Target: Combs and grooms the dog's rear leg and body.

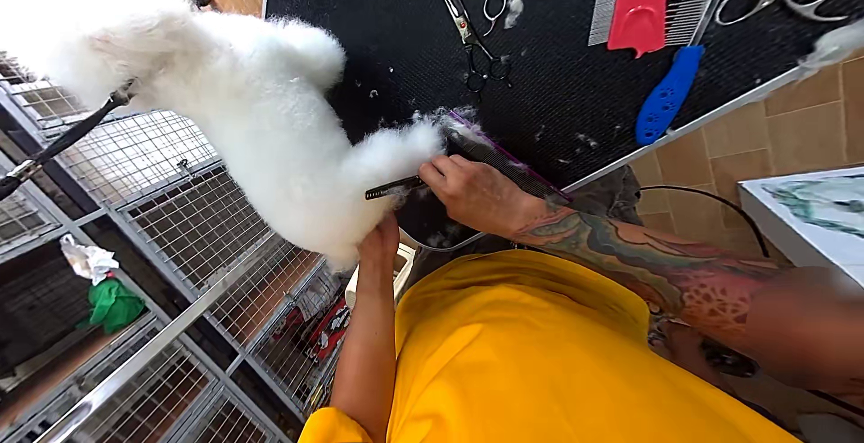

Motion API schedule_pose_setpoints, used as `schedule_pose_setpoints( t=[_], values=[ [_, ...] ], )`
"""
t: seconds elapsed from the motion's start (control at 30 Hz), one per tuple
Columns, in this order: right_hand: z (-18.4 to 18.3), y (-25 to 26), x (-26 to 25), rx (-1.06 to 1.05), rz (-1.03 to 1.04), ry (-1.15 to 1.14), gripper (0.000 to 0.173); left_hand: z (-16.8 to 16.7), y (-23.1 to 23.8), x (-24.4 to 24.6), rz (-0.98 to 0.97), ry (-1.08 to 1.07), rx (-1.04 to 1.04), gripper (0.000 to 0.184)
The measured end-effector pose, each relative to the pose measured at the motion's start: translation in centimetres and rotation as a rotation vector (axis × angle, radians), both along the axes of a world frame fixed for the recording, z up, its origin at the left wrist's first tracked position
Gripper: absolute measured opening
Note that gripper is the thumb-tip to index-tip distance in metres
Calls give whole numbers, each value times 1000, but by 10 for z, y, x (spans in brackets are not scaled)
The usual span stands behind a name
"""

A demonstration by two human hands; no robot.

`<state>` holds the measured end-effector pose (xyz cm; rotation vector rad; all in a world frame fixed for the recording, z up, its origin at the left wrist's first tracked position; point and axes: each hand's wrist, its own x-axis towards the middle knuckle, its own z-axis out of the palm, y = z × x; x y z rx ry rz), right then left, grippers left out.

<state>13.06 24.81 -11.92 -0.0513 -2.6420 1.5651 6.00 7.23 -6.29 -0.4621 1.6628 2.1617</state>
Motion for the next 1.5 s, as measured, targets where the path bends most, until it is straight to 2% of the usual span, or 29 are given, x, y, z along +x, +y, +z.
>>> schedule_pose_setpoints(
  t=[0.13,0.3,0.4,0.57,0.7,0.83,0.97,1.07,1.17,1.27,1.37,1.5],
  values=[
    [1,6,0,0,85,-23,37,-2,-4,2,-5,-7,31,24],
    [8,12,-1,11,82,-58,23,0,-1,2,22,-22,54,24],
    [11,18,-3,14,159,-95,38,-2,-4,2,4,-14,49,26],
    [10,23,-5,-1,141,-133,27,-1,0,2,21,2,29,33],
    [13,30,-7,-31,217,-186,40,-2,-3,3,19,-8,42,28],
    [16,35,-11,-57,232,-282,38,-3,-2,2,46,-4,40,26],
    [14,40,-14,-148,229,-366,36,-4,-4,2,42,-7,35,25],
    [13,42,-19,-272,141,-497,33,-3,-4,0,36,-1,10,21],
    [11,38,-10,-229,91,-305,35,-3,-5,-2,30,2,-2,20],
    [8,27,-4,-72,150,-68,40,0,-6,1,33,-21,-23,19],
    [7,18,-8,4,165,36,26,2,-5,3,53,-33,-53,11],
    [7,13,-11,52,125,66,15,-2,-7,-2,18,-1,-37,28]
  ],
)
